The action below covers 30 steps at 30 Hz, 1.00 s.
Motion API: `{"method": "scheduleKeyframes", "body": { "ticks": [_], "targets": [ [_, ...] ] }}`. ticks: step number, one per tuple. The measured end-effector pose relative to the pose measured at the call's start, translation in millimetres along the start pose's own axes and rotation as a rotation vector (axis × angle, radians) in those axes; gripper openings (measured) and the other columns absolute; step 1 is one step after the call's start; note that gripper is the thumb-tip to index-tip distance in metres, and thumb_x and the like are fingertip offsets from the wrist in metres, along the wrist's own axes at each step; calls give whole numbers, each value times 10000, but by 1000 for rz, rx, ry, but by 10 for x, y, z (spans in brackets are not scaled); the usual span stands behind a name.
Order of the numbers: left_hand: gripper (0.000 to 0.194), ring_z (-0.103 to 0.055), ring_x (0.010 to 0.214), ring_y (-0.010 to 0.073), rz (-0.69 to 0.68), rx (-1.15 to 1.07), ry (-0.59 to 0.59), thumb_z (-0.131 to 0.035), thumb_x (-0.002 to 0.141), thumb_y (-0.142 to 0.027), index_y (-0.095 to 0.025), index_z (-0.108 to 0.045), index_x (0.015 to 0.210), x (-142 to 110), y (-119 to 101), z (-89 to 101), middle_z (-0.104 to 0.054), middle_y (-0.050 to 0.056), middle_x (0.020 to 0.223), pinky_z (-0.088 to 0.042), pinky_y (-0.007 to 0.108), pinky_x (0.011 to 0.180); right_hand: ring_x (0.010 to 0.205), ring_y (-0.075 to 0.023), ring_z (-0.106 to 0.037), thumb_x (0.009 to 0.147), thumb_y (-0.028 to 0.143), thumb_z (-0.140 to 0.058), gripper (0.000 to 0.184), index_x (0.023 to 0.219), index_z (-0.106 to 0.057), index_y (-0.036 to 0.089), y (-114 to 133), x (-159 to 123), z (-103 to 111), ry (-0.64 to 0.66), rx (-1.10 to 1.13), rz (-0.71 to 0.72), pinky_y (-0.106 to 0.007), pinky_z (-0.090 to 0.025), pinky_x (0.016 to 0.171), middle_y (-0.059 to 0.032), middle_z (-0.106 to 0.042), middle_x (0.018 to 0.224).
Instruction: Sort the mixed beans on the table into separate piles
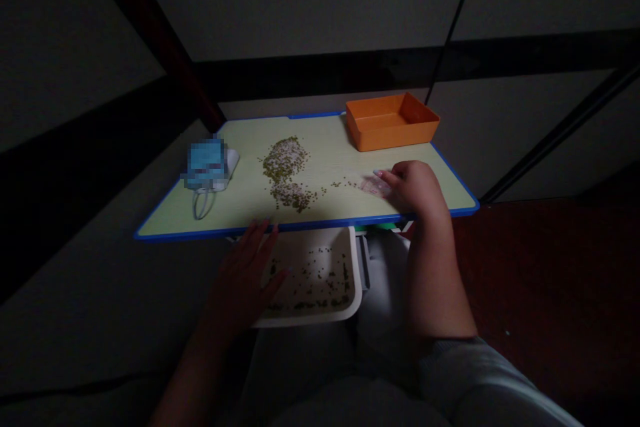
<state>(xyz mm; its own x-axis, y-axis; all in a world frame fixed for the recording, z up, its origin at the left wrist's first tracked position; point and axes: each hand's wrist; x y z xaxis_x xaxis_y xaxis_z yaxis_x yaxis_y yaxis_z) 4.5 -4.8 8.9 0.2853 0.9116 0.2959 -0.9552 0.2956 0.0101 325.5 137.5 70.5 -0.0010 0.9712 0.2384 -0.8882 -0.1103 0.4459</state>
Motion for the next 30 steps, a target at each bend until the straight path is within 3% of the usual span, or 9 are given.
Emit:
{"method": "scheduleKeyframes", "body": {
  "ticks": [6, 14, 30],
  "targets": [
    [752, -219, 1428, 283, 3, 9, -2, -454, 850, -493, -262, -93, 1468, -1, 9, -18, -246, 103, 1551, -339, 486, 1093, 608, -176, -517, 863, 521, -477, 451, 700, -694, 161, 97, 38, -64, -113, -143, -42, -301, -240, 560, -109, -670, 691],
    [753, -222, 1427, 287, -7, 22, -8, -462, 845, -491, -266, -103, 1468, -5, 31, -30, -253, 103, 1549, -348, 486, 1088, 719, -209, -582, 886, 491, -459, 446, 771, -720, 149, 310, 34, -77, -130, -198, 23, -311, -275, 613, -134, -698, 788],
    [752, -241, 1421, 287, -4, 21, -25, -459, 844, -496, -266, -107, 1467, -9, 35, -42, -273, 105, 1542, -360, 486, 1076, 667, -208, -584, 862, 515, -483, 433, 713, -700, 171, 139, -28, -27, -120, -209, -5, -302, -242, 564, -120, -698, 734]
  ]
}}
Point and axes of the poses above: each hand's wrist, its own x-axis towards the middle knuckle, its own z-axis out of the back of the hand, y = z × x
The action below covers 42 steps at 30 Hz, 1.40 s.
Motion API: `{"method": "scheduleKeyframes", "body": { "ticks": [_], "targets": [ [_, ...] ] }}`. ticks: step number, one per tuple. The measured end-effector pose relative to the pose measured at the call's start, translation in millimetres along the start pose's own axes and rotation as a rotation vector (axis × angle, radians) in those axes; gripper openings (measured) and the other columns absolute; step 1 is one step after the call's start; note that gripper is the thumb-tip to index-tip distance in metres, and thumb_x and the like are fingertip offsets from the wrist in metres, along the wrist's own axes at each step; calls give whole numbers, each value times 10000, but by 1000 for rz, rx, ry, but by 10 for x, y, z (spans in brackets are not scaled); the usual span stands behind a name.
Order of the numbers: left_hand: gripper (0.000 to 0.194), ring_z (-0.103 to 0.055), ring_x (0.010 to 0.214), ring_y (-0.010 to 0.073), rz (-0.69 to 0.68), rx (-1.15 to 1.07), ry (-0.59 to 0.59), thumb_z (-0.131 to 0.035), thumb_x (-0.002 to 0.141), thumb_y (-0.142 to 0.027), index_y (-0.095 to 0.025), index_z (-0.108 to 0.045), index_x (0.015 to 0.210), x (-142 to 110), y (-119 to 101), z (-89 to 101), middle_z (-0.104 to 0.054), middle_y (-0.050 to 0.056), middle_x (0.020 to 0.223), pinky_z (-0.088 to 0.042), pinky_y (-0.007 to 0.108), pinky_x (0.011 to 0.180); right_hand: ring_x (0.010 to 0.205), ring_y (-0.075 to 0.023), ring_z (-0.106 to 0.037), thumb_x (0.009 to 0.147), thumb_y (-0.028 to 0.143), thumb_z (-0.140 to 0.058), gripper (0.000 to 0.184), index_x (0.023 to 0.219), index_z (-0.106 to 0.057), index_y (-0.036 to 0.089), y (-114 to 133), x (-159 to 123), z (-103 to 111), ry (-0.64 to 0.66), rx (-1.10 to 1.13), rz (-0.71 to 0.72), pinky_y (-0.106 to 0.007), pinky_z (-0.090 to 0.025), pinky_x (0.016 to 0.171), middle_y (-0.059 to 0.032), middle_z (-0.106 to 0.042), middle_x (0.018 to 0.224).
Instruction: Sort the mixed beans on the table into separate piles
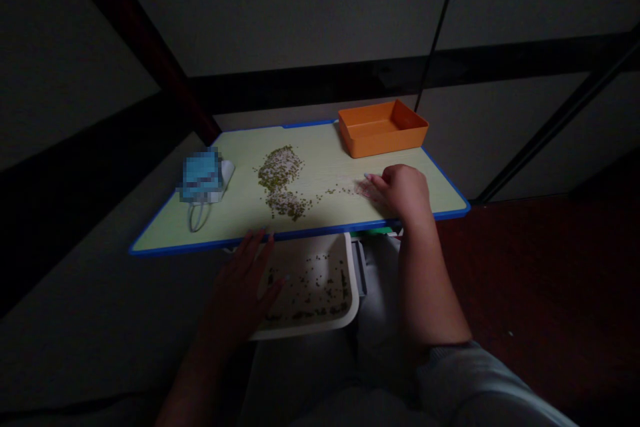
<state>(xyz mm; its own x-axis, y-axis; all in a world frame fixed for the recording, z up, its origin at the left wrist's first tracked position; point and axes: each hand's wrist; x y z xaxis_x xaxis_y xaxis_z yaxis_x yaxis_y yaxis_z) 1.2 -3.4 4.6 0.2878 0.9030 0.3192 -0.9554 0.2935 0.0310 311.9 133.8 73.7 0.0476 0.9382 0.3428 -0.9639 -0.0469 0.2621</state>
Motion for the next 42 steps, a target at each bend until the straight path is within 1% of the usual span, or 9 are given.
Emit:
{"method": "scheduleKeyframes", "body": {
  "ticks": [5, 15, 22, 25, 28, 36, 42],
  "targets": [
    [752, -241, 1420, 289, -3, -8, -1, -459, 842, -498, -263, -112, 1467, 11, -7, 6, -270, 105, 1543, -362, 487, 1074, 661, -202, -572, 856, 514, -490, 429, 712, -700, 169, -12, 3, -16, -6, 15, -22, -300, -254, 571, -116, -692, 729],
    [758, -228, 1425, 284, 3, -6, -5, -469, 840, -492, -269, -107, 1467, 8, -6, 4, -253, 94, 1551, -349, 475, 1085, 648, -196, -564, 853, 511, -492, 425, 684, -690, 175, 3, -5, 8, 7, 30, -17, -302, -232, 561, -110, -687, 697],
    [749, -239, 1421, 290, 11, -3, 11, -451, 846, -500, -269, -103, 1467, 13, -14, 16, -265, 102, 1545, -364, 486, 1067, 646, -191, -555, 853, 496, -496, 412, 683, -690, 174, 29, -22, 30, 49, 46, 9, -301, -230, 562, -110, -685, 699],
    [746, -230, 1425, 281, 7, -13, 10, -452, 846, -498, -272, -105, 1466, 7, -14, 10, -257, 100, 1548, -355, 480, 1078, 648, -189, -555, 857, 504, -486, 424, 685, -687, 173, 30, -25, 32, 33, 59, 18, -301, -229, 561, -110, -686, 707],
    [744, -230, 1425, 283, 1, -10, 0, -449, 846, -503, -265, -112, 1466, 7, -9, 4, -262, 103, 1546, -352, 485, 1081, 656, -194, -563, 857, 516, -482, 437, 698, -691, 167, 21, -19, 30, 15, 44, -13, -301, -235, 562, -112, -687, 712],
    [742, -242, 1420, 285, -7, -1, -12, -445, 849, -502, -267, -108, 1467, 15, -4, 0, -267, 97, 1545, -367, 483, 1072, 655, -191, -553, 853, 503, -491, 427, 694, -697, 164, 19, -11, 13, 28, 32, -8, -299, -237, 569, -110, -678, 697],
    [742, -231, 1424, 283, -15, 8, 1, -444, 851, -503, -249, -118, 1467, 12, -9, 8, -253, 102, 1550, -350, 481, 1086, 632, -185, -542, 853, 513, -482, 434, 707, -697, 165, 14, -16, 17, 27, 39, -26, -298, -243, 569, -104, -668, 681]
  ]
}}
Point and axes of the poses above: each hand's wrist, its own x-axis towards the middle knuckle, its own z-axis out of the back of the hand, y = z × x
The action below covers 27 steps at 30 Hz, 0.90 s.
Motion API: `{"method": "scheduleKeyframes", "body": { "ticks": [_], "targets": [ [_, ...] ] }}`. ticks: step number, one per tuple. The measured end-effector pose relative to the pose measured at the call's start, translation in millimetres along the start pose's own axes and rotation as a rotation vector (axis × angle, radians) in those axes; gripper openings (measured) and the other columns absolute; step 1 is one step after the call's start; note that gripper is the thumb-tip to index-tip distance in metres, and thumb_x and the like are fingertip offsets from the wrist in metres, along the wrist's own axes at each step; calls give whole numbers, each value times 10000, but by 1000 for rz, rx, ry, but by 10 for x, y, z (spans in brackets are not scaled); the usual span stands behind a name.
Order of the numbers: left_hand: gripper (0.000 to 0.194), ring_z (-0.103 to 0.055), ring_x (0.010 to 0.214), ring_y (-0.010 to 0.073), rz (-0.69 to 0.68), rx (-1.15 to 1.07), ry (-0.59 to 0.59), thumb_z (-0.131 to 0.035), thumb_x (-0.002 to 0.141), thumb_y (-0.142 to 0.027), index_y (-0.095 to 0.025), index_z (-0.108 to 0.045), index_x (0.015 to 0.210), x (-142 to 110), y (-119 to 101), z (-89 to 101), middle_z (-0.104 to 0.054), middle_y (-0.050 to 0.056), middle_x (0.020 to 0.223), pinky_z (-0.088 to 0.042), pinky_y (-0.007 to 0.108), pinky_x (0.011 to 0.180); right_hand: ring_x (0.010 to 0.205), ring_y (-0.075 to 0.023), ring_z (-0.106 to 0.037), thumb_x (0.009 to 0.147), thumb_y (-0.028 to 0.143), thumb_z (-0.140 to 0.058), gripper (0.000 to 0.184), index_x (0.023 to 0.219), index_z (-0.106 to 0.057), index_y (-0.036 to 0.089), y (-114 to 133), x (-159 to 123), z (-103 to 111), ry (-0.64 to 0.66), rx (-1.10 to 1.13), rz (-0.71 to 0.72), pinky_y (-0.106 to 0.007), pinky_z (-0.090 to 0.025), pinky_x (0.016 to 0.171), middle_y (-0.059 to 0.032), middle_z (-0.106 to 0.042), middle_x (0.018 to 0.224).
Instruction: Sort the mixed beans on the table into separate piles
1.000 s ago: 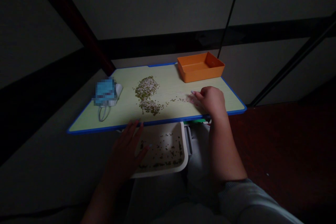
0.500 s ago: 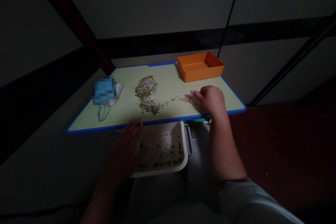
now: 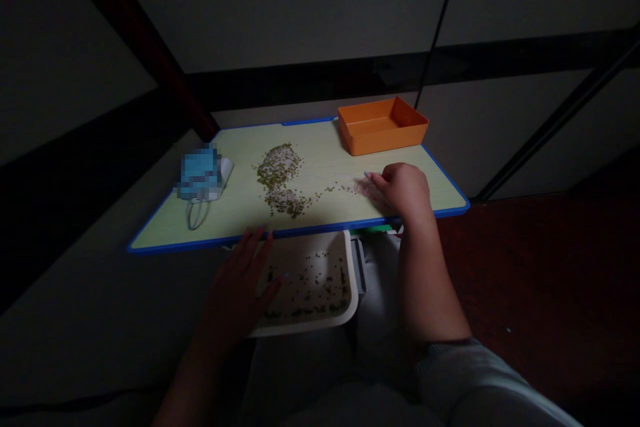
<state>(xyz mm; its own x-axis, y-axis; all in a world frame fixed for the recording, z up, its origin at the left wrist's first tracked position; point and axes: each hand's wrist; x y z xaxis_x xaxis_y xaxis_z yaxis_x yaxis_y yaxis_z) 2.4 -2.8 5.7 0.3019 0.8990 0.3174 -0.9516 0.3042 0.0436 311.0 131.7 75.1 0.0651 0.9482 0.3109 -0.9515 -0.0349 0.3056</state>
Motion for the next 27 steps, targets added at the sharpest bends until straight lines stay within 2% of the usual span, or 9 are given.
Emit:
{"method": "scheduleKeyframes", "body": {
  "ticks": [12, 20, 27],
  "targets": [
    [744, -234, 1423, 285, 14, -5, 6, -443, 851, -506, -259, -109, 1468, 3, -12, 9, -259, 99, 1547, -358, 483, 1080, 641, -184, -535, 842, 498, -506, 403, 701, -697, 172, 18, -28, 46, 46, 2, 20, -300, -244, 583, -92, -657, 662],
    [746, -231, 1424, 285, 14, -11, 8, -439, 851, -501, -261, -98, 1469, 9, -2, 1, -258, 97, 1548, -352, 491, 1084, 621, -173, -529, 853, 482, -506, 400, 680, -691, 172, 69, -46, 29, 47, 35, 88, -300, -237, 575, -88, -657, 654],
    [749, -222, 1427, 280, 14, -2, 0, -446, 850, -503, -265, -96, 1468, -3, 1, -13, -241, 90, 1555, -353, 476, 1080, 639, -185, -552, 862, 489, -487, 418, 686, -698, 173, 90, -34, 3, 28, 20, 67, -301, -252, 571, -100, -679, 685]
  ]
}}
Point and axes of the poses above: each hand's wrist, its own x-axis towards the middle knuckle, its own z-axis out of the back of the hand, y = z × x
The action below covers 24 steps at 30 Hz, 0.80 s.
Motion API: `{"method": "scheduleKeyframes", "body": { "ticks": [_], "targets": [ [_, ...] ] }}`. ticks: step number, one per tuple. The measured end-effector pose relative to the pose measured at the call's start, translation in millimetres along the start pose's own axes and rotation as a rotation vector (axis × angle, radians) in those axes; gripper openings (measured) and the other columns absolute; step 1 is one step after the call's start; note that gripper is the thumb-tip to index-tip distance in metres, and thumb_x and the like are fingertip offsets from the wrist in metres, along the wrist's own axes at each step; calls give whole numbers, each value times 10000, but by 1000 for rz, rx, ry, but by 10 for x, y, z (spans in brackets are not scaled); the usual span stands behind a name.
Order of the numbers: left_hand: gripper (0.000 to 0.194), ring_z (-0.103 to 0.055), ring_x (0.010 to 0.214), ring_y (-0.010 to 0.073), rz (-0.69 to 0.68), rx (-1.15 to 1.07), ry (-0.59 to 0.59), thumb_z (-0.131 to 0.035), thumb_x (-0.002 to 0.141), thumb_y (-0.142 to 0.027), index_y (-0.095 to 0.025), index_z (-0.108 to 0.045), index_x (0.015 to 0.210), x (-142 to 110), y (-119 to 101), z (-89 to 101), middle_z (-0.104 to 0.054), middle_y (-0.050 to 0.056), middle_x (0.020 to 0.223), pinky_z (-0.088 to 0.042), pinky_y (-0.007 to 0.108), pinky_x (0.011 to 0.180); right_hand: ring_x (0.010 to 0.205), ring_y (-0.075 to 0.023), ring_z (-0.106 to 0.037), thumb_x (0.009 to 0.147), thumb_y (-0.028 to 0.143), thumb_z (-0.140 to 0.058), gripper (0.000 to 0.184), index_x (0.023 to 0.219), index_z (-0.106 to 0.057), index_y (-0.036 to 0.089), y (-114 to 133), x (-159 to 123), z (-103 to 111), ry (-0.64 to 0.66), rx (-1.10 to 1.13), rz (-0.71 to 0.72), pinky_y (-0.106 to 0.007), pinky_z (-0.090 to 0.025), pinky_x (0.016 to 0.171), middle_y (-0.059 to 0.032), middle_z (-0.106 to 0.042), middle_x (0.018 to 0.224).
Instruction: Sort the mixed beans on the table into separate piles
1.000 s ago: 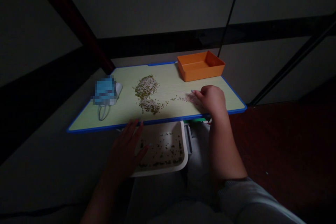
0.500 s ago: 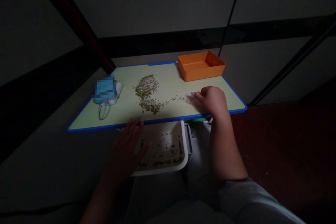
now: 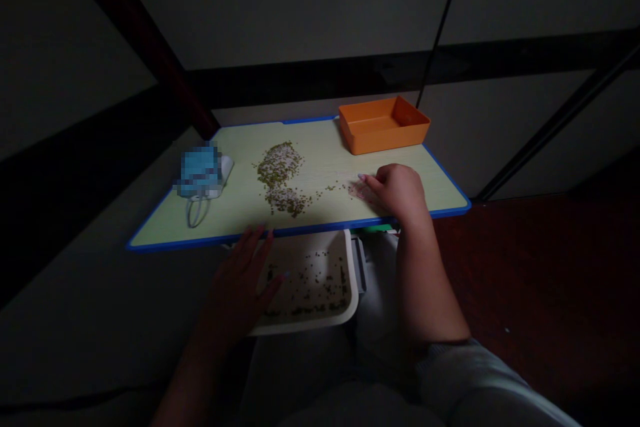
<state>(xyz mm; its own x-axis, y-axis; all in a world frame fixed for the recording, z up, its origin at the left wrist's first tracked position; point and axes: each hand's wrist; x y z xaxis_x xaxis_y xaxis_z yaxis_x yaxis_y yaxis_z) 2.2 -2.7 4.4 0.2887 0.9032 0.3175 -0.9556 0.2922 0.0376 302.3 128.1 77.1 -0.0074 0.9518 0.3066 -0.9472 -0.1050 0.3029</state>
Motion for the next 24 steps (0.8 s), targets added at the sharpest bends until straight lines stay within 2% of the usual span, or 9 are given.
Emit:
{"method": "scheduleKeyframes", "body": {
  "ticks": [7, 24],
  "targets": [
    [750, -231, 1424, 282, 11, -13, 7, -450, 848, -501, -263, -102, 1468, 7, -10, 7, -254, 96, 1550, -350, 480, 1083, 713, -219, -602, 863, 495, -475, 425, 750, -720, 167, 56, -5, 2, -8, -83, -44, -307, -289, 596, -129, -709, 768],
    [752, -228, 1425, 288, 14, -29, 13, -453, 845, -504, -267, -105, 1468, 8, -11, 19, -248, 95, 1553, -345, 485, 1090, 743, -249, -627, 851, 500, -476, 435, 774, -724, 150, -45, 7, 55, 10, -112, -177, -321, -329, 609, -156, -713, 806]
  ]
}}
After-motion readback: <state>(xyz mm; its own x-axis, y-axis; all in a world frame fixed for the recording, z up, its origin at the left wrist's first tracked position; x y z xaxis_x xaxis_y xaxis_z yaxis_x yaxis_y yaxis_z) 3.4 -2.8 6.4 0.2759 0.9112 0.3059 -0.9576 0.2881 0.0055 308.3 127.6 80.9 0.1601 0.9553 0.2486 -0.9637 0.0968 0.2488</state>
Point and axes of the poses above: each hand's wrist, its own x-axis towards the middle knuckle, its own z-axis out of the back of the hand, y = z × x
